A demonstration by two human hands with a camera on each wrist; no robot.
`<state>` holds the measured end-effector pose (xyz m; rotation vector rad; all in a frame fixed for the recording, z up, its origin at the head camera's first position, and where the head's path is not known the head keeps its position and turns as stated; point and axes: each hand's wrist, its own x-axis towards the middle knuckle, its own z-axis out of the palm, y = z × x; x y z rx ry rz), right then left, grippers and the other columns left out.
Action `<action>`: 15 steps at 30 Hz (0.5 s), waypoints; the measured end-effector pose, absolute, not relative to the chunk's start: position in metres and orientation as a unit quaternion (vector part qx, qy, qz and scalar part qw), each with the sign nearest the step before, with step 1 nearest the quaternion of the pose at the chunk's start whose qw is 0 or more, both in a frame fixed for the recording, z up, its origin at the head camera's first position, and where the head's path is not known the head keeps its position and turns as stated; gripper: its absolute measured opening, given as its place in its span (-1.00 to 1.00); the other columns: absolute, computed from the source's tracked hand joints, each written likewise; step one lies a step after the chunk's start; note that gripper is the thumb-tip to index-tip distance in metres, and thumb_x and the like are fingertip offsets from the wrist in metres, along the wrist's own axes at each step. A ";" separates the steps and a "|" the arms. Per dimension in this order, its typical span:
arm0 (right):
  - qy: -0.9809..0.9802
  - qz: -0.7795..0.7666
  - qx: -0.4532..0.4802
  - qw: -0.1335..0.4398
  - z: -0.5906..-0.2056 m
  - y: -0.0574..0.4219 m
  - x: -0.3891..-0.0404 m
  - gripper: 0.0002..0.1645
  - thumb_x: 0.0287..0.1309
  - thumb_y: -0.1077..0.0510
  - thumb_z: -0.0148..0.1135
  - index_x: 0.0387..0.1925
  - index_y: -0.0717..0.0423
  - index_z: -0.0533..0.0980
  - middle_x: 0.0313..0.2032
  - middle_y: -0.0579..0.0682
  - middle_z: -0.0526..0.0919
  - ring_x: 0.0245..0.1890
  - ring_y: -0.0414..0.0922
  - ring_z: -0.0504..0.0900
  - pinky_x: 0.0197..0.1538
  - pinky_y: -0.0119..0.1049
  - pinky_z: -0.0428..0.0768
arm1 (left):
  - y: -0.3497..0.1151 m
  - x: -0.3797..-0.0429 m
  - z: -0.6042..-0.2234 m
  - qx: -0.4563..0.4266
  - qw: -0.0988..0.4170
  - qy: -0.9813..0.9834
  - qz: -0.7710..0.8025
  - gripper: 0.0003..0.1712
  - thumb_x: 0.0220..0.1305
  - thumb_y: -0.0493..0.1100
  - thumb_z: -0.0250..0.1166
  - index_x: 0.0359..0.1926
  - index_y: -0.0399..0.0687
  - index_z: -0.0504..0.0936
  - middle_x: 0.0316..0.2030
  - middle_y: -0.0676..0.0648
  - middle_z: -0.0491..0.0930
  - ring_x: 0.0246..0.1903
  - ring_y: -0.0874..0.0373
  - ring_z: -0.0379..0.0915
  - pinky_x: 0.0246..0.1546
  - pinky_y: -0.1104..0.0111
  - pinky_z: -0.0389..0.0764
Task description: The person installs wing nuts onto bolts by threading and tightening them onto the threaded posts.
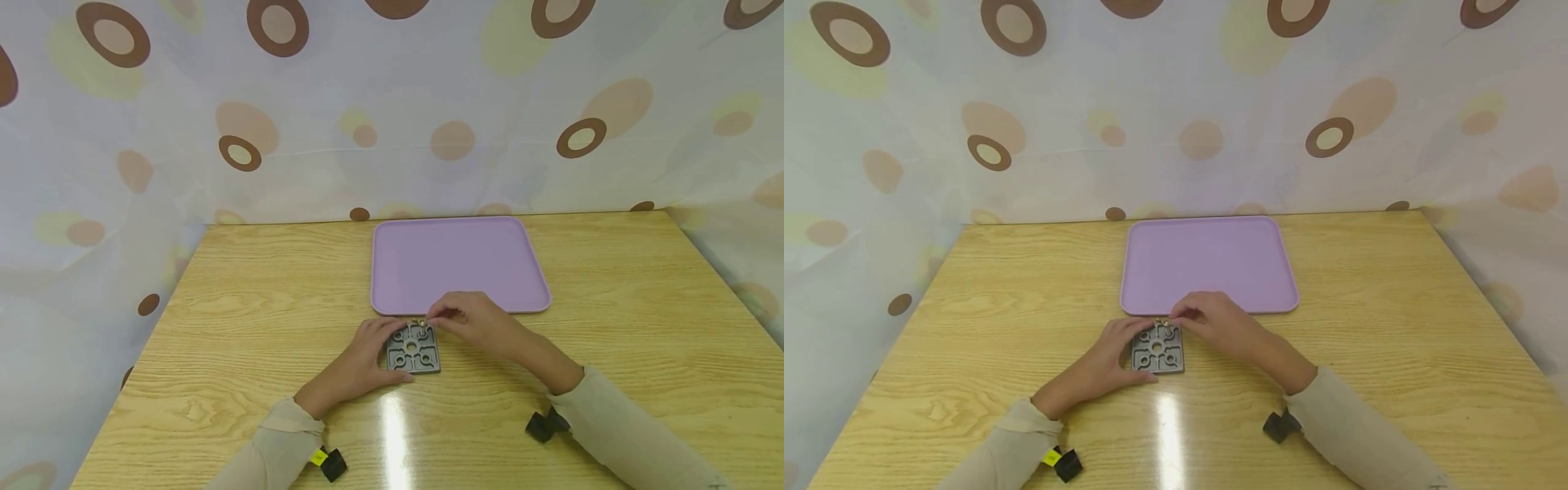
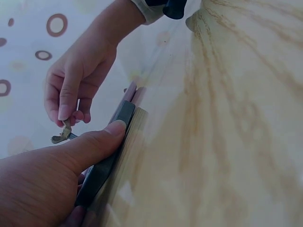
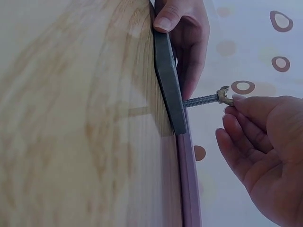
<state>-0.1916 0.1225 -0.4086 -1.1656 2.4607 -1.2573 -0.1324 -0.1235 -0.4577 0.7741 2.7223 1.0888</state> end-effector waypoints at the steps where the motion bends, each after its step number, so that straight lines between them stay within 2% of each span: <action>1: 0.817 -0.420 -0.389 0.073 -0.409 0.123 -0.192 -0.89 0.17 0.18 0.22 -0.24 0.03 0.59 -0.30 -0.11 0.63 -0.27 -0.27 0.57 -0.19 -0.41 0.56 | -0.123 -0.132 -0.458 0.254 0.056 0.896 0.359 0.03 -0.05 0.31 0.35 0.38 0.09 0.14 0.27 0.07 0.16 0.21 0.15 0.01 0.15 0.15 0.25; 8: 0.814 -0.420 -0.394 0.082 -0.411 0.122 -0.192 -0.86 0.16 0.13 0.23 -0.24 0.05 0.60 -0.30 -0.20 0.62 -0.27 -0.27 0.58 -0.19 -0.40 0.56 | -0.124 -0.133 -0.457 0.248 0.063 0.896 0.364 0.02 -0.05 0.28 0.38 0.38 0.07 0.16 0.29 0.09 0.13 0.22 0.18 -0.03 0.18 0.17 0.22; 15: 0.808 -0.426 -0.398 0.081 -0.411 0.120 -0.192 -0.85 0.12 0.16 0.26 -0.23 0.06 0.59 -0.28 -0.16 0.63 -0.26 -0.24 0.58 -0.17 -0.38 0.56 | -0.124 -0.132 -0.457 0.245 0.063 0.896 0.365 0.03 -0.06 0.24 0.40 0.37 0.02 0.18 0.29 0.10 0.12 0.23 0.19 -0.05 0.19 0.17 0.21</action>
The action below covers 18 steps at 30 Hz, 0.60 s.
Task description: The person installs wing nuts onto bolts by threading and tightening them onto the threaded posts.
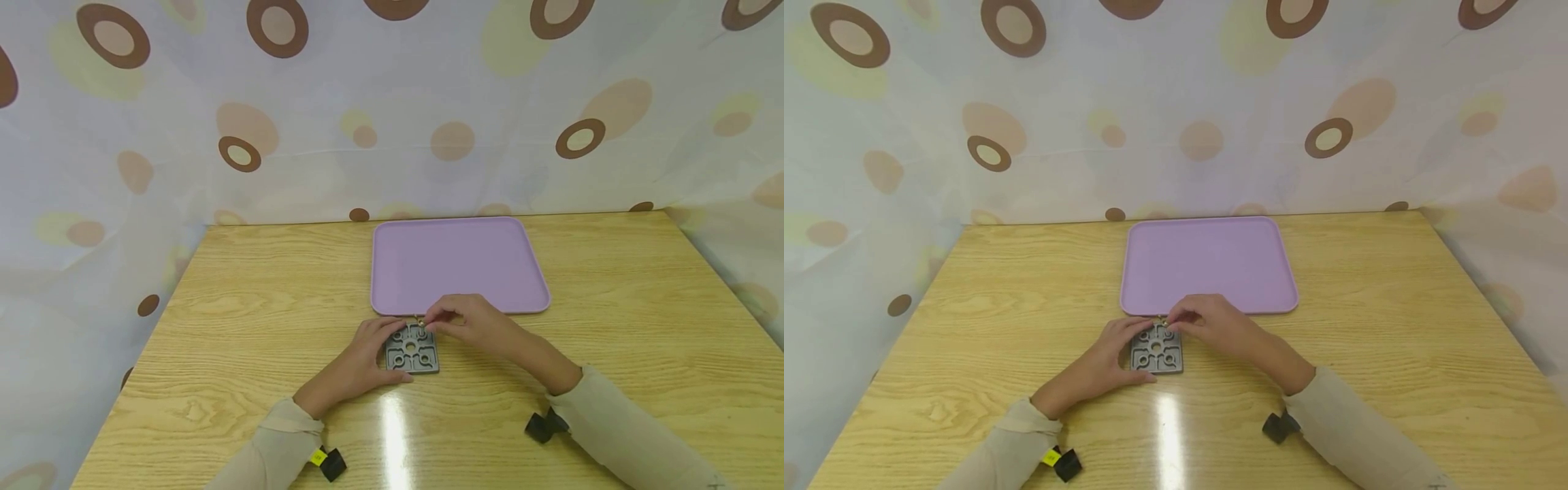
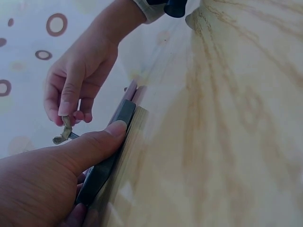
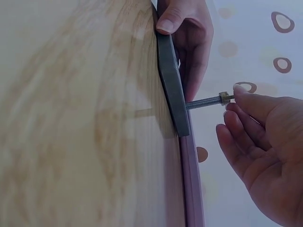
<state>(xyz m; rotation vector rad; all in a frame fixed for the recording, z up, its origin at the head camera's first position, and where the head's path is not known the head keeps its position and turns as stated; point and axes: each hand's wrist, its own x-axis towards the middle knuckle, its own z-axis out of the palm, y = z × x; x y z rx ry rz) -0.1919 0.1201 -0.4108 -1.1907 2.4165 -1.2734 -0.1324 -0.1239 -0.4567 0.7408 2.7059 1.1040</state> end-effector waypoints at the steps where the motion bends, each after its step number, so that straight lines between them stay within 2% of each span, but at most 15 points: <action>1: 0.808 -0.427 -0.398 0.079 -0.411 0.120 -0.192 -0.84 0.12 0.16 0.27 -0.22 0.06 0.58 -0.27 -0.15 0.62 -0.26 -0.23 0.58 -0.16 -0.38 0.56 | -0.124 -0.132 -0.457 0.246 0.063 0.896 0.365 0.03 -0.06 0.24 0.40 0.37 0.01 0.18 0.29 0.10 0.12 0.23 0.19 -0.05 0.19 0.17 0.21; 11: 0.803 -0.432 -0.407 0.058 -0.413 0.119 -0.192 -0.53 0.09 0.15 0.29 0.05 0.19 0.46 -0.06 0.05 0.56 -0.09 -0.13 0.53 -0.07 -0.36 0.53 | -0.123 -0.133 -0.456 0.247 0.063 0.897 0.360 0.04 -0.06 0.24 0.40 0.38 -0.01 0.17 0.29 0.06 0.13 0.23 0.18 -0.04 0.20 0.18 0.20; 18: 0.793 -0.435 -0.423 0.053 -0.417 0.118 -0.193 -0.52 0.09 0.17 0.28 0.07 0.22 0.47 -0.03 0.09 0.56 -0.08 -0.11 0.56 -0.07 -0.34 0.54 | -0.123 -0.133 -0.455 0.247 0.067 0.896 0.362 0.03 -0.06 0.22 0.41 0.37 -0.03 0.18 0.29 0.05 0.12 0.24 0.17 -0.05 0.20 0.17 0.20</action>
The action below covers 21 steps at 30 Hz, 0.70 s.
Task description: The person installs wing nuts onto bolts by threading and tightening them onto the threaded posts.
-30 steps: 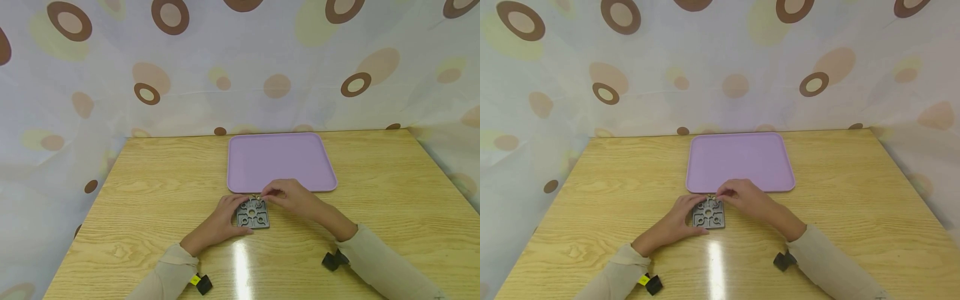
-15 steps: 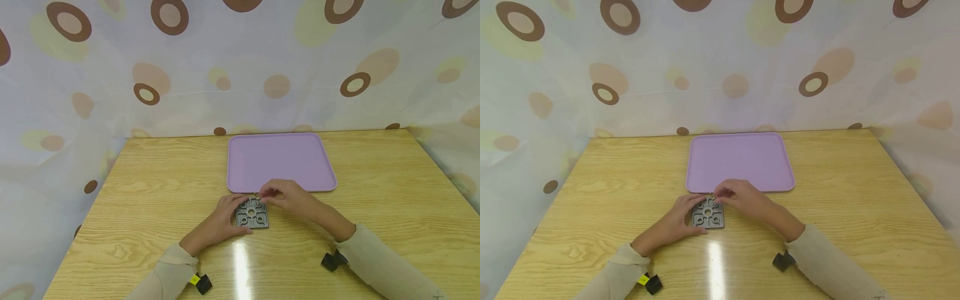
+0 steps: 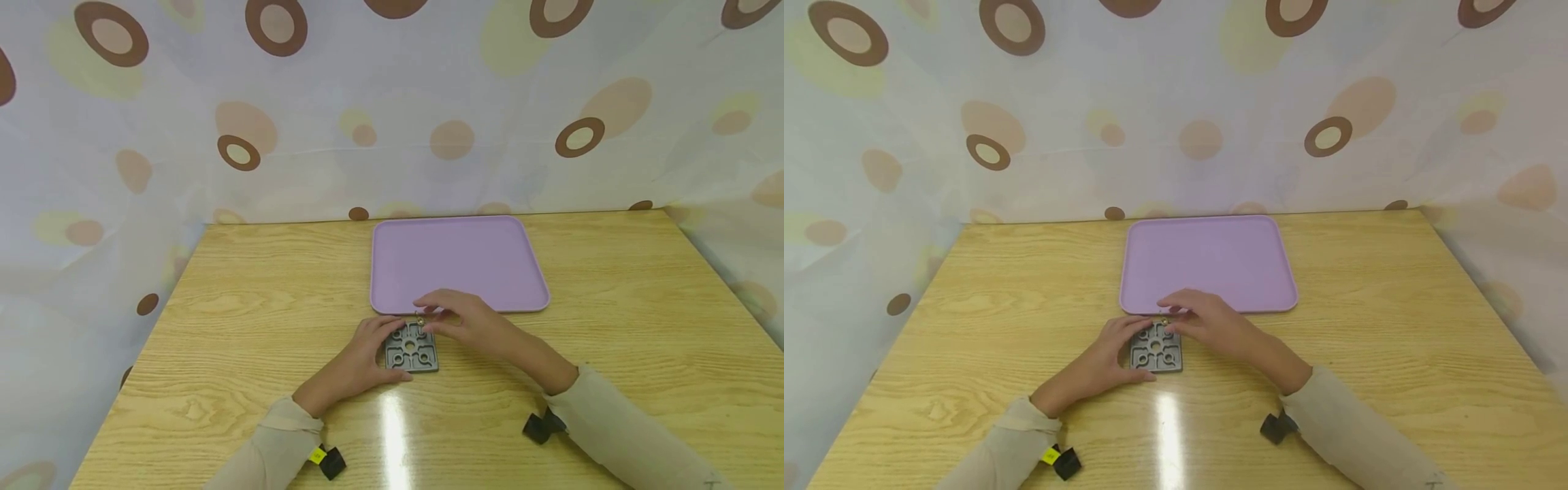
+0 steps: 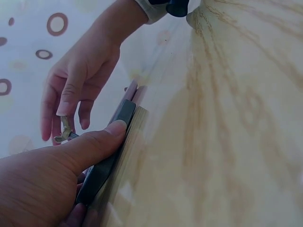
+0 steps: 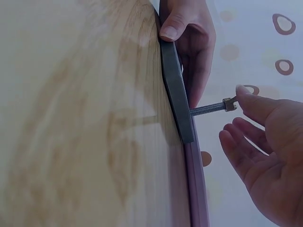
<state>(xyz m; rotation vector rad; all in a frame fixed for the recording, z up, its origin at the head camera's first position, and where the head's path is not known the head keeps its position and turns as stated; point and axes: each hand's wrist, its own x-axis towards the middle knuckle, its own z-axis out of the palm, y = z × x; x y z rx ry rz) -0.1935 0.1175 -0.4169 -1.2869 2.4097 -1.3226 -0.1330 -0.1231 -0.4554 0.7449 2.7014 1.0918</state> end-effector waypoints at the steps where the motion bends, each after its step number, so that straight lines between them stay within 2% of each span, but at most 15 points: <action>1: 0.791 -0.436 -0.425 0.054 -0.417 0.117 -0.194 -0.52 0.09 0.17 0.27 0.07 0.22 0.47 -0.03 0.08 0.57 -0.08 -0.11 0.56 -0.07 -0.34 0.54 | -0.123 -0.133 -0.455 0.246 0.069 0.896 0.362 0.03 -0.05 0.22 0.41 0.38 -0.03 0.17 0.29 0.05 0.12 0.24 0.17 -0.05 0.20 0.17 0.20; 8: 0.797 -0.426 -0.423 0.067 -0.417 0.115 -0.192 -0.55 0.08 0.20 0.29 0.05 0.21 0.50 -0.01 0.01 0.57 -0.09 -0.13 0.56 -0.06 -0.36 0.53 | -0.123 -0.132 -0.454 0.243 0.074 0.897 0.363 0.03 -0.04 0.22 0.41 0.38 -0.04 0.17 0.30 0.05 0.12 0.24 0.18 -0.06 0.20 0.17 0.21; 21: 0.802 -0.427 -0.411 0.074 -0.417 0.117 -0.192 -0.56 0.09 0.12 0.28 0.00 0.21 0.51 -0.06 0.05 0.58 -0.13 -0.13 0.58 -0.08 -0.34 0.54 | -0.123 -0.133 -0.456 0.248 0.067 0.896 0.362 0.03 -0.05 0.20 0.41 0.37 -0.06 0.18 0.29 0.02 0.12 0.25 0.14 -0.07 0.21 0.15 0.18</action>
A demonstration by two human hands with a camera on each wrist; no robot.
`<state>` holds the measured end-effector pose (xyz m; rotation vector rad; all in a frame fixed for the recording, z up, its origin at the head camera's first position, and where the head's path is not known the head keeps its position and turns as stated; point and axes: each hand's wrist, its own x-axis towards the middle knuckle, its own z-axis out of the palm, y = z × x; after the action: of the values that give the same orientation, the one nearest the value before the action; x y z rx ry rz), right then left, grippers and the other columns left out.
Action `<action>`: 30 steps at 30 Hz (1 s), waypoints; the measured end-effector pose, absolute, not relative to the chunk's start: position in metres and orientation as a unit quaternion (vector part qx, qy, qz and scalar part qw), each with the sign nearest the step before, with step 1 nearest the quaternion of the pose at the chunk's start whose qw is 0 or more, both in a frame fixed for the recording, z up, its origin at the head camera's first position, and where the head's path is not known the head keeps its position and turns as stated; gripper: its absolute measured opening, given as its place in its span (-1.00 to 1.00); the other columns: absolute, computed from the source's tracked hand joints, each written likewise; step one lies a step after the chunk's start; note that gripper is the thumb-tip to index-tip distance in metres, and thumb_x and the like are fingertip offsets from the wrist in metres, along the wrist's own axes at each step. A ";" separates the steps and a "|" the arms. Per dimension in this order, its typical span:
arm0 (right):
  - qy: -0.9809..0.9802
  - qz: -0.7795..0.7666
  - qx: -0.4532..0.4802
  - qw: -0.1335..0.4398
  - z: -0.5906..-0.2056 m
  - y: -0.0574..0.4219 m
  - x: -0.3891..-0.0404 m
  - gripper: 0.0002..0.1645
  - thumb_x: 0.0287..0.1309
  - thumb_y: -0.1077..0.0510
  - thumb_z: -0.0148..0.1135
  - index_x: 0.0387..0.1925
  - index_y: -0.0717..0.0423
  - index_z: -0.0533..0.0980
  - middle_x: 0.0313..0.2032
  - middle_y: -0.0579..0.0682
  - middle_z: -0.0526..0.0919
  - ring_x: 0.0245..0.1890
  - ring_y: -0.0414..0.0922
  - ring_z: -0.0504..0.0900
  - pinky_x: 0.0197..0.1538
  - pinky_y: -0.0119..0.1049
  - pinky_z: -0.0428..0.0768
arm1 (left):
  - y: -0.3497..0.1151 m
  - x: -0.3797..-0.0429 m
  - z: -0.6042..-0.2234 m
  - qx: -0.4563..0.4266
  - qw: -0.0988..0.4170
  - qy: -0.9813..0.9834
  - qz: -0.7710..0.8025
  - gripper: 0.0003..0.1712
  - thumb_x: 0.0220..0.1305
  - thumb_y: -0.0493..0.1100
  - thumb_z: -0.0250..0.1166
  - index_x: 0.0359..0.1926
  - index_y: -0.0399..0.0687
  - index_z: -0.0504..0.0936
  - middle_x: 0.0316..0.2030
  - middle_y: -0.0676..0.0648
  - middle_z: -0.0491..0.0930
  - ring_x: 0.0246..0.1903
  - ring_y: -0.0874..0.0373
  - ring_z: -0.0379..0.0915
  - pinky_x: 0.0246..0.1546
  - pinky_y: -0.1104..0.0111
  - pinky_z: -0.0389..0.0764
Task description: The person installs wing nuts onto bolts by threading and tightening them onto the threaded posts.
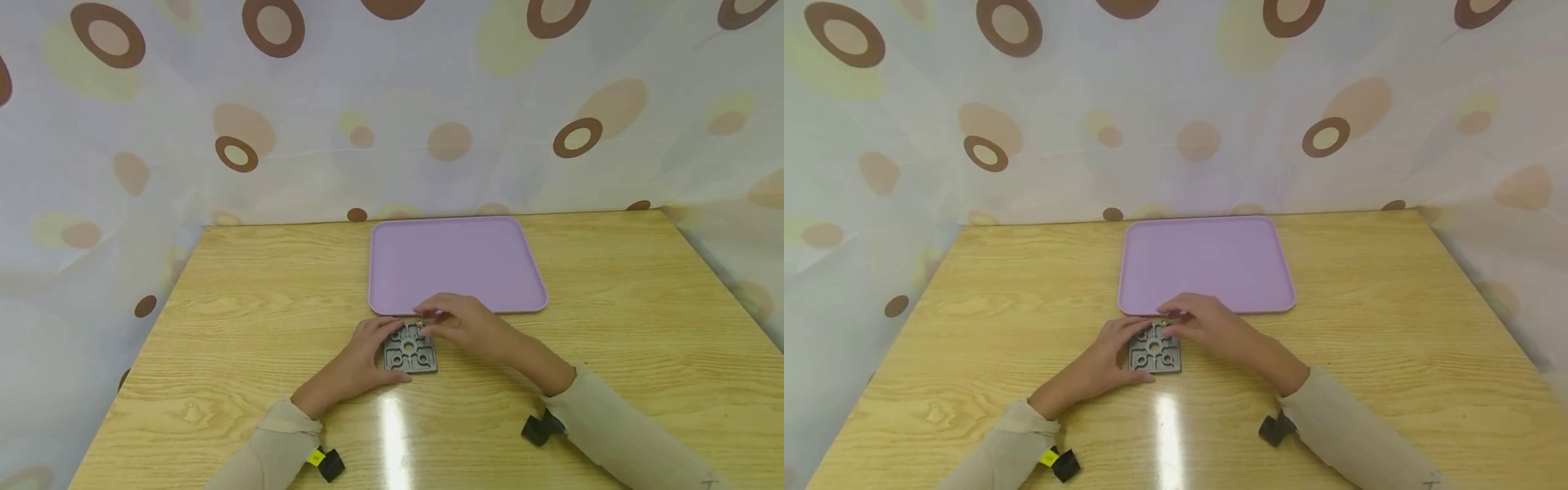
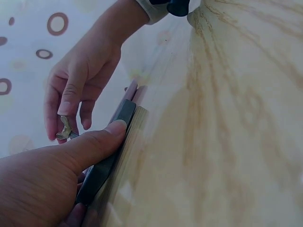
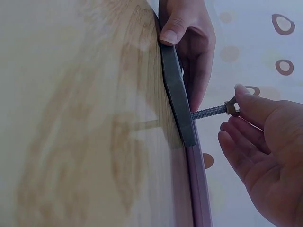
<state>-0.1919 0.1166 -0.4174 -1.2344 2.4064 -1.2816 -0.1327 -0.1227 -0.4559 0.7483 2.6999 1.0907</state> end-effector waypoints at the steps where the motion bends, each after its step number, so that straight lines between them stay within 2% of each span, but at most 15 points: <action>1: 0.802 -0.427 -0.411 0.075 -0.417 0.117 -0.192 -0.56 0.10 0.11 0.28 0.01 0.21 0.51 -0.06 0.05 0.58 -0.13 -0.13 0.58 -0.08 -0.34 0.54 | -0.123 -0.133 -0.456 0.248 0.068 0.896 0.362 0.03 -0.05 0.20 0.41 0.37 -0.06 0.17 0.29 0.02 0.12 0.25 0.14 -0.07 0.21 0.15 0.19; 10: 0.801 -0.434 -0.404 0.078 -0.414 0.117 -0.192 -0.60 0.07 0.15 0.29 -0.03 0.20 0.53 -0.08 0.04 0.59 -0.07 -0.11 0.55 -0.04 -0.29 0.53 | -0.123 -0.133 -0.455 0.247 0.070 0.898 0.358 0.03 -0.05 0.22 0.40 0.38 -0.04 0.17 0.30 0.03 0.12 0.24 0.16 -0.05 0.19 0.16 0.21; 18: 0.803 -0.438 -0.401 0.062 -0.412 0.117 -0.192 -0.67 0.06 0.24 0.30 -0.09 0.20 0.55 -0.15 -0.03 0.61 -0.12 -0.16 0.56 -0.07 -0.33 0.54 | -0.124 -0.133 -0.456 0.246 0.067 0.898 0.360 0.04 -0.06 0.23 0.41 0.38 -0.04 0.17 0.29 0.03 0.12 0.24 0.16 -0.04 0.20 0.17 0.20; 30: 0.819 -0.419 -0.387 0.052 -0.411 0.118 -0.193 -0.78 0.18 0.19 0.20 -0.13 0.12 0.57 -0.21 -0.17 0.61 -0.19 -0.26 0.57 -0.09 -0.40 0.53 | -0.124 -0.133 -0.455 0.246 0.069 0.897 0.360 0.04 -0.06 0.22 0.41 0.38 -0.03 0.17 0.29 0.03 0.12 0.23 0.16 -0.04 0.20 0.17 0.20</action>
<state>-0.1927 0.1184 -0.4107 -1.1779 2.4916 -1.2754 -0.1328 -0.1236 -0.4551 0.7393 2.7009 1.0852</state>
